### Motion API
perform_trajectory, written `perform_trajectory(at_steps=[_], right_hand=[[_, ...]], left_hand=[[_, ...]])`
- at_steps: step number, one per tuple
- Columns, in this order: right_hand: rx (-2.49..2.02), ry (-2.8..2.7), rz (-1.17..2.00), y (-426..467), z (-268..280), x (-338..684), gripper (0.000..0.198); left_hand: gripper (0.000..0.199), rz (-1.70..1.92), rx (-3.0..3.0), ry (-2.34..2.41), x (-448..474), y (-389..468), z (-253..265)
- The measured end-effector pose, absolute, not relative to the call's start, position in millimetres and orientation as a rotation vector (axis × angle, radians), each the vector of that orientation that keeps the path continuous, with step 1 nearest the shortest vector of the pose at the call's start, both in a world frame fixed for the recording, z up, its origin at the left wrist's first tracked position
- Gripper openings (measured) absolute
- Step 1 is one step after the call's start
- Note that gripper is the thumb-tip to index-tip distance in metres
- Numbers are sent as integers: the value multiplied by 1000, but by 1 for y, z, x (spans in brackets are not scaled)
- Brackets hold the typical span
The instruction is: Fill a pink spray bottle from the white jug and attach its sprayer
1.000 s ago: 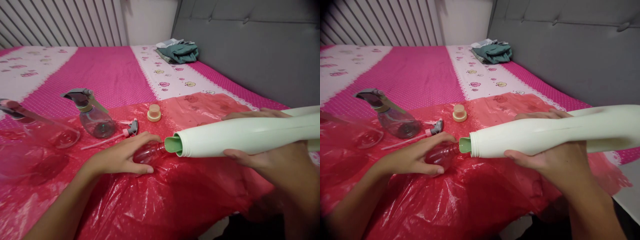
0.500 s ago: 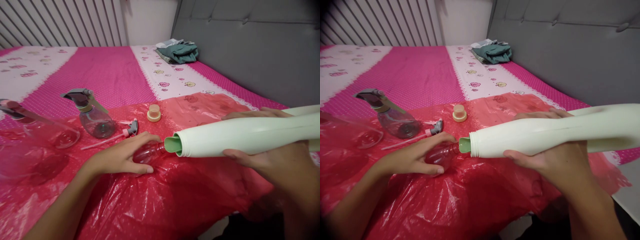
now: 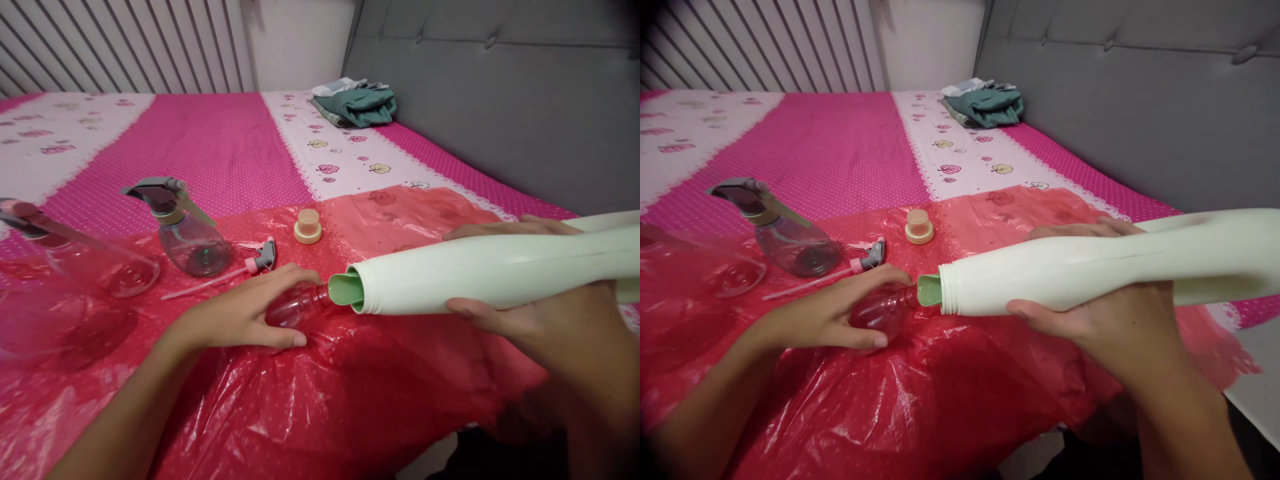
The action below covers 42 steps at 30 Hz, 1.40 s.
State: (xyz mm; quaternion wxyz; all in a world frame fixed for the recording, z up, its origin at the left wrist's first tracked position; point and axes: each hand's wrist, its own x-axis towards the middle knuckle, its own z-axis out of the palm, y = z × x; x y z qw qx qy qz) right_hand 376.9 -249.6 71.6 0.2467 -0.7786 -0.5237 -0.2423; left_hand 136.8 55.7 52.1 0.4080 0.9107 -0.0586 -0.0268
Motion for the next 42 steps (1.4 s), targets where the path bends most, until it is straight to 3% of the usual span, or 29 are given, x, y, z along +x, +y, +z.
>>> perform_trajectory(at_steps=[42], right_hand=[[-2137,-1414,-662,-250,70,377,71]], left_hand=[[67,-77,2287,-147,136,56,52]])
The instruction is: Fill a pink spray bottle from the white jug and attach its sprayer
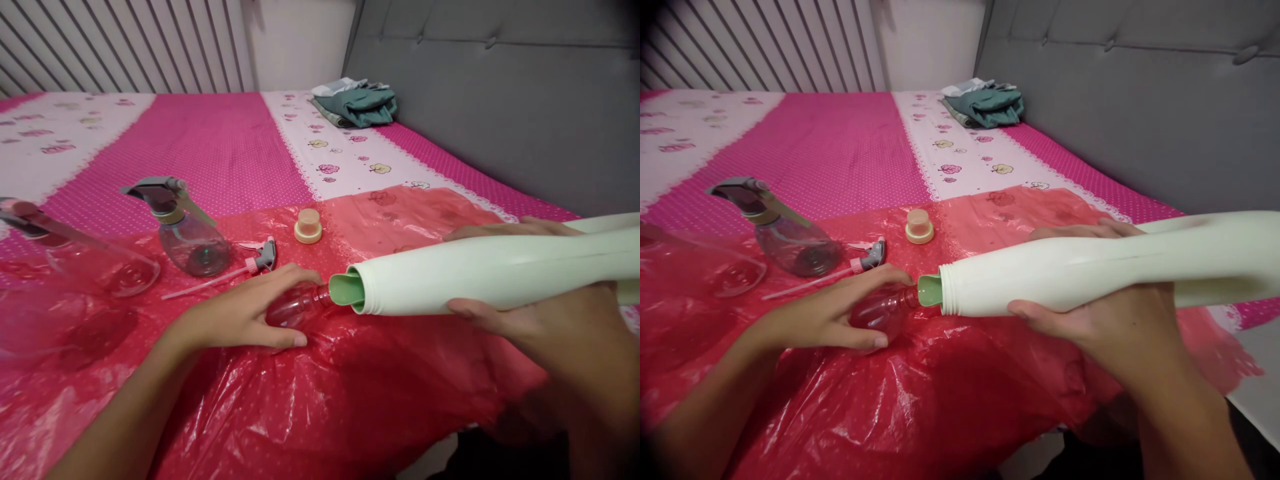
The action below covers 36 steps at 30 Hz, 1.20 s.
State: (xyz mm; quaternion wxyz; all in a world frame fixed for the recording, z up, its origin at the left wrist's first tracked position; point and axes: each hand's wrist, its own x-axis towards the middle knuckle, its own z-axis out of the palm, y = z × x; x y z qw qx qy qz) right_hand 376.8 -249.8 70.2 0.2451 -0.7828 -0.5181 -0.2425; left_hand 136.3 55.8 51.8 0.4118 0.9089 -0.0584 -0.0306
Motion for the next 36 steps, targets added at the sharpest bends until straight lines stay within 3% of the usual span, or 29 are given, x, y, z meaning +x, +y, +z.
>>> perform_trajectory(at_steps=[36], right_hand=[[-2162,-1429,-662,-249,70,376,73]], left_hand=[[68,-64,2297,-154,136,57,49]])
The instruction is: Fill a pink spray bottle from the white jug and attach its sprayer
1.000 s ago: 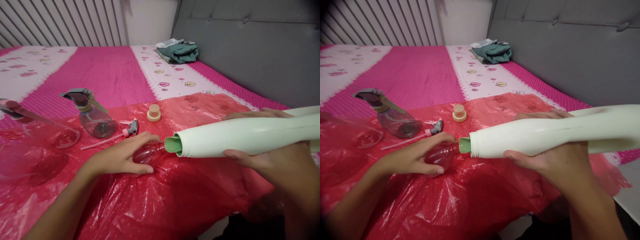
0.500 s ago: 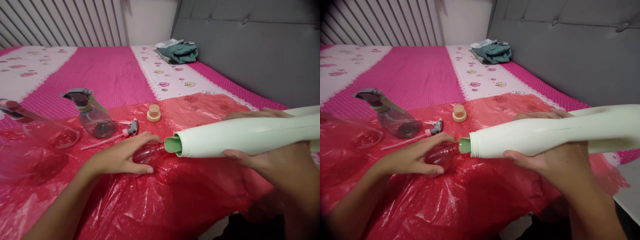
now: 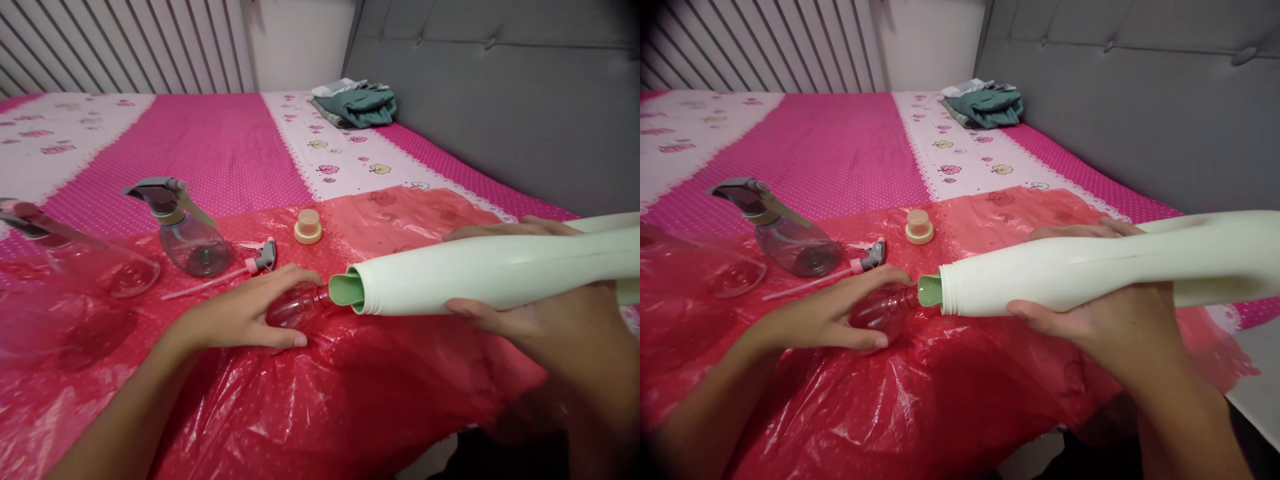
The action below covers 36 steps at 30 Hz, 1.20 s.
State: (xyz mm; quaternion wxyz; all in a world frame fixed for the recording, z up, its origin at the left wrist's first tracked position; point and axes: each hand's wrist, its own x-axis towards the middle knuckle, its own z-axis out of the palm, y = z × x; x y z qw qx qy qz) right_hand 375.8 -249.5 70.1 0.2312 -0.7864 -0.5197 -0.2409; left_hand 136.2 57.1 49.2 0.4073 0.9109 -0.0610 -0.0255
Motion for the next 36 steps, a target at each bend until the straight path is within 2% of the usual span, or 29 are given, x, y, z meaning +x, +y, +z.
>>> perform_trajectory(at_steps=[36], right_hand=[[-2160,-1414,-644,-250,71,375,73]], left_hand=[[66,-63,2299,-144,136,56,52]])
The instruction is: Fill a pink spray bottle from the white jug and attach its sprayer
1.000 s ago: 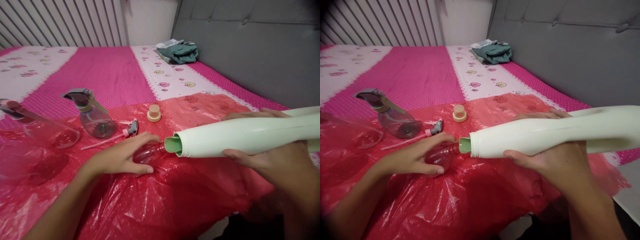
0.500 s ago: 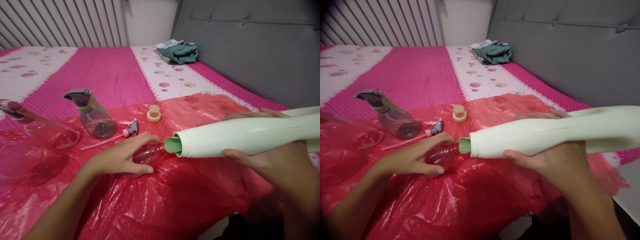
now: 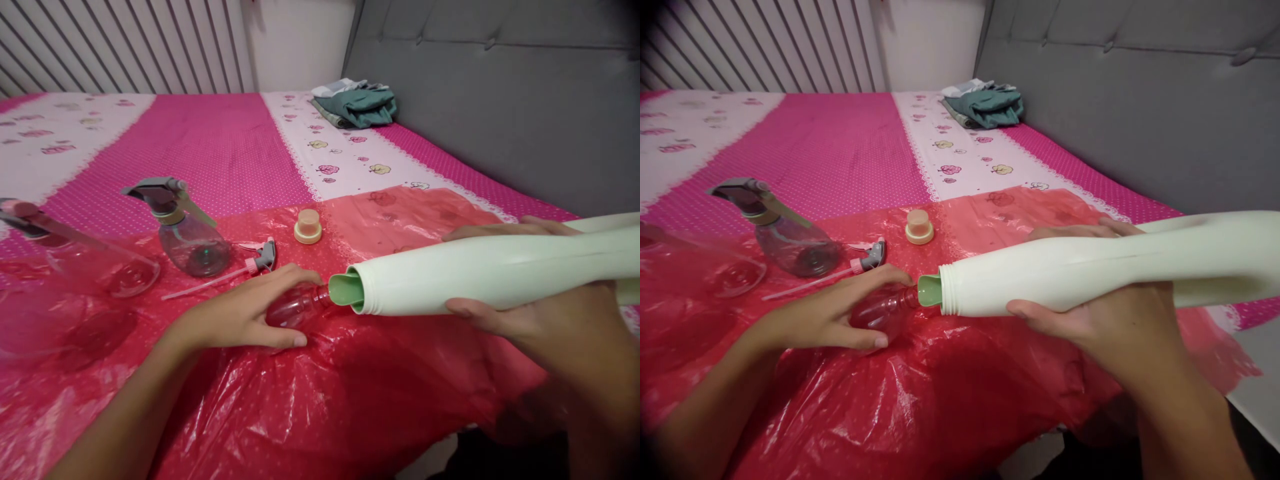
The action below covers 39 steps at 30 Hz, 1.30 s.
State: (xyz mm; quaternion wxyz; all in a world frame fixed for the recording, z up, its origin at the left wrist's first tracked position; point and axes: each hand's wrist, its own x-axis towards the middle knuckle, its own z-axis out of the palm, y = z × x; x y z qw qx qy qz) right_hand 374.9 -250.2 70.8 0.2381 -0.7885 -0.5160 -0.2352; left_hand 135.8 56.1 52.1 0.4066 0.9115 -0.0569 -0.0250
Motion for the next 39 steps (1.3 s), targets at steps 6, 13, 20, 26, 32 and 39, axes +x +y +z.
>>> perform_trajectory(at_steps=[6,13,20,26,32,39], right_hand=[[-2165,-1415,-651,-249,71,374,74],[-2167,-1404,-650,-249,70,374,73],[-2159,-1418,-674,-248,71,374,70],[-2162,-1429,-679,-249,70,376,74],[-2164,-1437,-675,-250,71,375,73],[-2153,-1434,-676,-249,72,376,70]], left_hand=[[66,-78,2289,-148,137,56,53],[67,-79,2288,-144,136,56,53],[66,-51,2291,-154,137,56,53],[66,-57,2293,-156,137,56,52],[66,-67,2303,-142,136,56,53],[66,-47,2299,-154,136,56,52]])
